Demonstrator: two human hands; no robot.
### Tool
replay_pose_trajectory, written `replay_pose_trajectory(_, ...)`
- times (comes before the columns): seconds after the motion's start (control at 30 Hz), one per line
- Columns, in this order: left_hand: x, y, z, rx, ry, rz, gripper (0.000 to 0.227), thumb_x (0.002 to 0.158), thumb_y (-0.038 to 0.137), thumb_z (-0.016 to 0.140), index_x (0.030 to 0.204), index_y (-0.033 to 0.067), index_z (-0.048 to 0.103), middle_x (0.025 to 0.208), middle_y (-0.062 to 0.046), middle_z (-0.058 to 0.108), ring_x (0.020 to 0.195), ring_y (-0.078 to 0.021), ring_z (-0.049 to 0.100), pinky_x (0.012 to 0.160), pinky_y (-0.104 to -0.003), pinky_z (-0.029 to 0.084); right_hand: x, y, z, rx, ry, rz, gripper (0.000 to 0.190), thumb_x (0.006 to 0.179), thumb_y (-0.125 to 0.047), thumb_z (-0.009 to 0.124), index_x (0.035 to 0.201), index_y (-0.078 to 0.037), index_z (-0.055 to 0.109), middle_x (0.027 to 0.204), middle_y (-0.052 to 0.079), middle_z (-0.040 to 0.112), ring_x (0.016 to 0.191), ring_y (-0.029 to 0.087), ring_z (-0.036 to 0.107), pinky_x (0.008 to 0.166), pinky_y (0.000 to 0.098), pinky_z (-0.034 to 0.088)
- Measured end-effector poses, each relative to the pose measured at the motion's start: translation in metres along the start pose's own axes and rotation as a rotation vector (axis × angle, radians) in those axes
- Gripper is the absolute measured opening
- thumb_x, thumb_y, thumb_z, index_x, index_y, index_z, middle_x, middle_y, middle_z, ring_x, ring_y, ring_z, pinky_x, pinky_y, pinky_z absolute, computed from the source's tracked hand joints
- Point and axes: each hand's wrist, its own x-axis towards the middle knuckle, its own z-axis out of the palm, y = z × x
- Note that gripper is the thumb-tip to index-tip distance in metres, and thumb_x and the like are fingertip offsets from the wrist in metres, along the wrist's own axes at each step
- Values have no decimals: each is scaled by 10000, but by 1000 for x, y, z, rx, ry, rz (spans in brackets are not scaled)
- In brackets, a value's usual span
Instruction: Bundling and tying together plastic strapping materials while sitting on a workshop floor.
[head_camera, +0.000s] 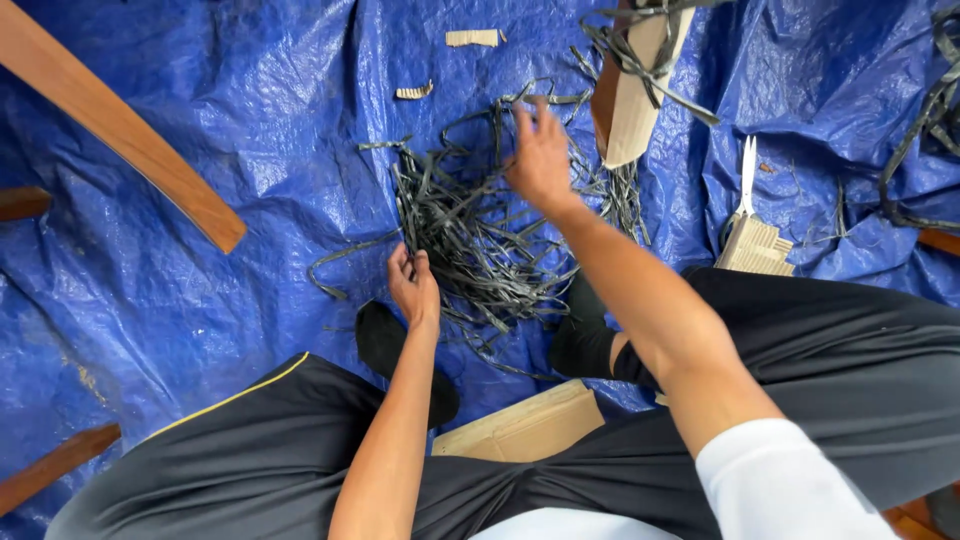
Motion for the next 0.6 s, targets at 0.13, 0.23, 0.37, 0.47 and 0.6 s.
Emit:
replay_pose_trajectory(0.13, -5, 9, 2, -4, -18, -29, 460, 961, 182, 676, 1360, -4, 545, 1320, -176, 642, 1209, -249, 649, 1016, -341, 498, 20, 44, -1, -104, -166, 141, 1024, 669, -164, 831, 1540, -43, 305, 1550, 305, 249, 1391, 504, 315, 1117, 530, 346)
replay_pose_trajectory(0.23, 1, -3, 9, -23, -26, -72, 454, 959, 168, 673, 1357, 2, 533, 1321, -162, 639, 1199, -237, 647, 1003, -335, 494, -12, 29, 6, -138, -604, 184, 1030, 761, -306, 833, 1565, -81, 232, 1624, 255, 184, 1474, 510, 219, 1161, 539, 340)
replay_pose_trajectory(0.37, 6, -15, 14, 28, 17, -21, 407, 943, 142, 683, 1303, -6, 564, 1223, -165, 680, 1082, -245, 663, 947, -338, 517, -51, -23, 3, -153, -757, -102, 687, 813, -182, 692, 1451, -97, 453, 1515, 211, 387, 1388, 489, 368, 1058, 532, 457)
replay_pose_trajectory(0.47, 5, -22, 12, 89, 65, 25, 382, 939, 134, 689, 1278, -6, 583, 1193, -158, 697, 1050, -239, 679, 936, -340, 526, -48, -26, -10, 37, -505, -100, 475, 817, -104, 625, 1292, -110, 603, 1313, 179, 586, 1131, 433, 590, 945, 492, 523)
replay_pose_trajectory(0.6, -3, 3, 15, 245, 168, 49, 397, 901, 107, 707, 1277, 28, 605, 1243, -176, 632, 1070, -270, 667, 934, -368, 540, -30, 60, 14, 59, 161, 117, 251, 926, -95, 632, 1175, -79, 641, 1092, 186, 647, 973, 436, 656, 880, 537, 519)
